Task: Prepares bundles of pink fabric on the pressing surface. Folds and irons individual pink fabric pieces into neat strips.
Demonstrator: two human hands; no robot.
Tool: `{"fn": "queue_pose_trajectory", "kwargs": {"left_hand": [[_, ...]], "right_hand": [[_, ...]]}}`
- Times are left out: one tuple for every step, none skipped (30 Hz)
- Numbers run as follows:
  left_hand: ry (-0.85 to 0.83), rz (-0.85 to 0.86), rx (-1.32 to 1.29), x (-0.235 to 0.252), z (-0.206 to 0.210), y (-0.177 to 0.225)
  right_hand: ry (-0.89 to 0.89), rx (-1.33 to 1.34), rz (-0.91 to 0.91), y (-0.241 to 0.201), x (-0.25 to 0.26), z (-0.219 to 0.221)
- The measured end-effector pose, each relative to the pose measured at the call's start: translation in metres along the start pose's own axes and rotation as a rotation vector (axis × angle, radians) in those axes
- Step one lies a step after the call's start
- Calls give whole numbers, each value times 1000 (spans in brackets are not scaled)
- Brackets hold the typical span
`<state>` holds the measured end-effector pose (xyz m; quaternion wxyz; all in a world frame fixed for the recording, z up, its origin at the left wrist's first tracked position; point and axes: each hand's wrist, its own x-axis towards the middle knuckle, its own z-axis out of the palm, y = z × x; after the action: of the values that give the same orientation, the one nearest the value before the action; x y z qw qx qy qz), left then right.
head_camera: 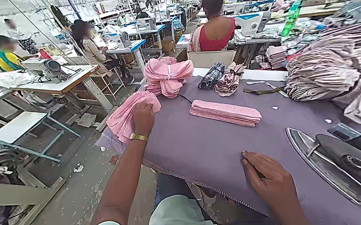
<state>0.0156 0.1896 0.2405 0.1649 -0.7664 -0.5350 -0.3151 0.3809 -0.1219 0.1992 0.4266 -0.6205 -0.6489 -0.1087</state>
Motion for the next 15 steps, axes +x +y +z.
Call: {"fn": "queue_pose_trajectory", "kwargs": {"left_hand": [[16, -4, -8, -4, 2, 0], [3, -21, -15, -7, 4, -1], [-20, -43, -11, -7, 3, -1], [-35, -64, 4, -6, 2, -2], [-25, -77, 21, -5, 1, -3], [-5, -83, 38, -4, 0, -3], [10, -86, 52, -4, -1, -4], [13, -90, 55, -5, -2, -4], [13, -91, 56, -6, -2, -4], [22, -86, 52, -7, -3, -3], [38, -76, 42, -8, -4, -3], [58, -62, 31, -10, -4, -2], [84, -45, 18, -11, -6, -2], [114, -25, -6, -14, -8, -1], [154, 3, -42, -18, -13, 1]], "right_hand": [[-1, -19, 1, -1, -1, 0], [-2, -39, -4, -1, -2, 1], [0, -53, -13, -1, -2, 1], [0, -62, -21, -1, -3, 1], [-2, -67, -27, -1, -3, 1], [-1, -71, -32, -1, -3, 1], [1, -73, -39, -1, -3, 1], [4, -74, -45, -2, -2, 2], [6, -77, -49, -2, -3, 2], [7, -82, -49, -2, -3, 2], [12, -91, -48, -2, -4, 3], [17, -101, -47, -2, -5, 3], [27, -112, -45, -2, -5, 3], [40, -124, -43, -2, -6, 3], [53, -136, -39, -3, -7, 3]]}}
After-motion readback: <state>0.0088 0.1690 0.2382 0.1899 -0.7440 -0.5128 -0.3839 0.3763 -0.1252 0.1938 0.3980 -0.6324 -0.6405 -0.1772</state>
